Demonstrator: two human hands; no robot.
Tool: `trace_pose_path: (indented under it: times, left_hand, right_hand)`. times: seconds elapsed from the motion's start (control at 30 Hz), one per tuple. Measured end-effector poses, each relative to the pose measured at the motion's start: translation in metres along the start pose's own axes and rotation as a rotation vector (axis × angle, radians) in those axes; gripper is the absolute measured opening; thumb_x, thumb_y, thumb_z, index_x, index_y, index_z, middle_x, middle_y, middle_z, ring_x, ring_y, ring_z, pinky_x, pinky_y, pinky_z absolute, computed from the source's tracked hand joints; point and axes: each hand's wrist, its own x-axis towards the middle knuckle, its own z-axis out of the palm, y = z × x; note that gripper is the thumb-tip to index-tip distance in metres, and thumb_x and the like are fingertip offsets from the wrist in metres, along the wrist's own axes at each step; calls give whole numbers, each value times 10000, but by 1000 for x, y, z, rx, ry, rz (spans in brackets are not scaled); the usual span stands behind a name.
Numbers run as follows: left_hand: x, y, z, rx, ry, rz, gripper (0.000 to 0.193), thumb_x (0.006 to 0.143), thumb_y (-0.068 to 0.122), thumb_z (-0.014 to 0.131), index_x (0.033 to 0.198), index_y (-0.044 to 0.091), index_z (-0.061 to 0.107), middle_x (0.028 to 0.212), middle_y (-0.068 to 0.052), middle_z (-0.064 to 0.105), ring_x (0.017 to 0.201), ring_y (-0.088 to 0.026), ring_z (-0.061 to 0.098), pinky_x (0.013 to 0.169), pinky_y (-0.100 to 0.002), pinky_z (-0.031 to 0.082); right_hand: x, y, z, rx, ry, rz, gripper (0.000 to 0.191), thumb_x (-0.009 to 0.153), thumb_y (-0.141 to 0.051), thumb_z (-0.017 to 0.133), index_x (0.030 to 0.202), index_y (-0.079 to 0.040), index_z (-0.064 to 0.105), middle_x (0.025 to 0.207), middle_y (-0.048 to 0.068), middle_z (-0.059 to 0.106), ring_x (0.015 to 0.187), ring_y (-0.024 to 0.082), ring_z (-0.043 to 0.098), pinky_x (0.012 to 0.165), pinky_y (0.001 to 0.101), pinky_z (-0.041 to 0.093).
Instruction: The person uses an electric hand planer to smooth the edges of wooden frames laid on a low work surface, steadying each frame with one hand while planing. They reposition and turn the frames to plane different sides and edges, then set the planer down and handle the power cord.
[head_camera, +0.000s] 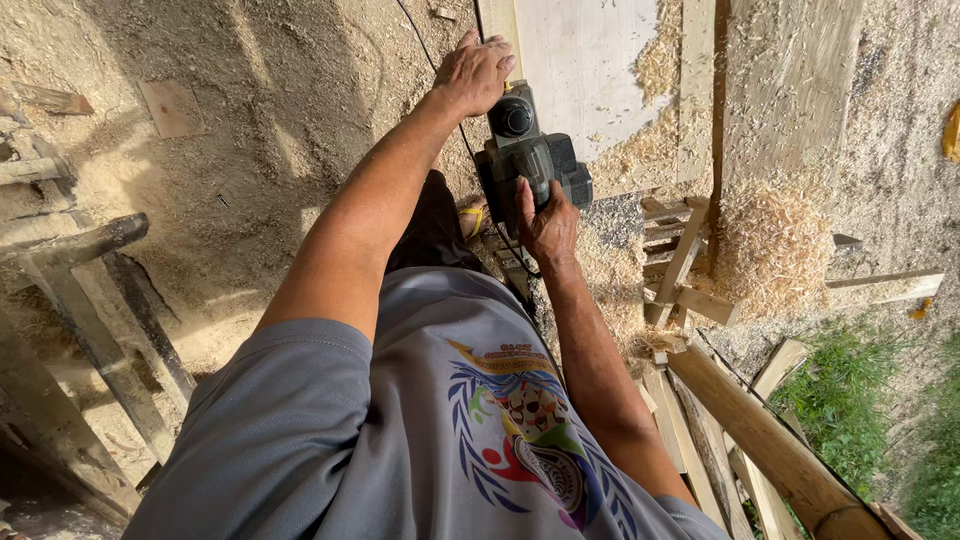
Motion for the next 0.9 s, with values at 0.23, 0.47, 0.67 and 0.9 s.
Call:
trace_pose_path:
  times: [0.23, 0.47, 0.67, 0.9]
  left_hand:
    - [12, -31, -23, -191, 454, -17, 449, 1110, 348, 433, 1309, 8, 647, 1316, -206, 672, 1266, -373, 600, 1124, -459, 444]
    - [22, -64, -51, -218, 594, -40, 447, 1109, 349, 476, 1274, -21, 664, 1249, -227, 698, 1180, -377, 643, 1055, -451, 494]
    - [39, -77, -62, -242, 488, -103, 467, 1107, 348, 437, 1295, -22, 653, 1261, -227, 692, 1199, -366, 644, 1076, -445, 489]
    - [63, -99, -82, -251, 576, -119, 431, 1100, 316, 456, 1274, -22, 660, 1229, -227, 703, 1133, -366, 670, 1007, -439, 528]
  right_hand:
    - [41, -16, 7, -21, 13, -76, 441, 1029, -409, 631, 904, 14, 640, 685, 210, 703, 594, 309, 732, 519, 424, 555]
    - [84, -44, 14, 15, 2, -62, 444, 1024, -414, 623, 923, 17, 649, 704, 215, 717, 625, 327, 756, 534, 415, 569]
    - [132, -72, 24, -2, 30, -82, 445, 1015, -416, 634, 933, 21, 661, 741, 229, 724, 676, 354, 768, 568, 431, 579]
    - [188, -103, 34, -62, 55, -80, 467, 1019, -435, 642, 939, 24, 679, 773, 241, 733, 715, 381, 755, 608, 451, 578]
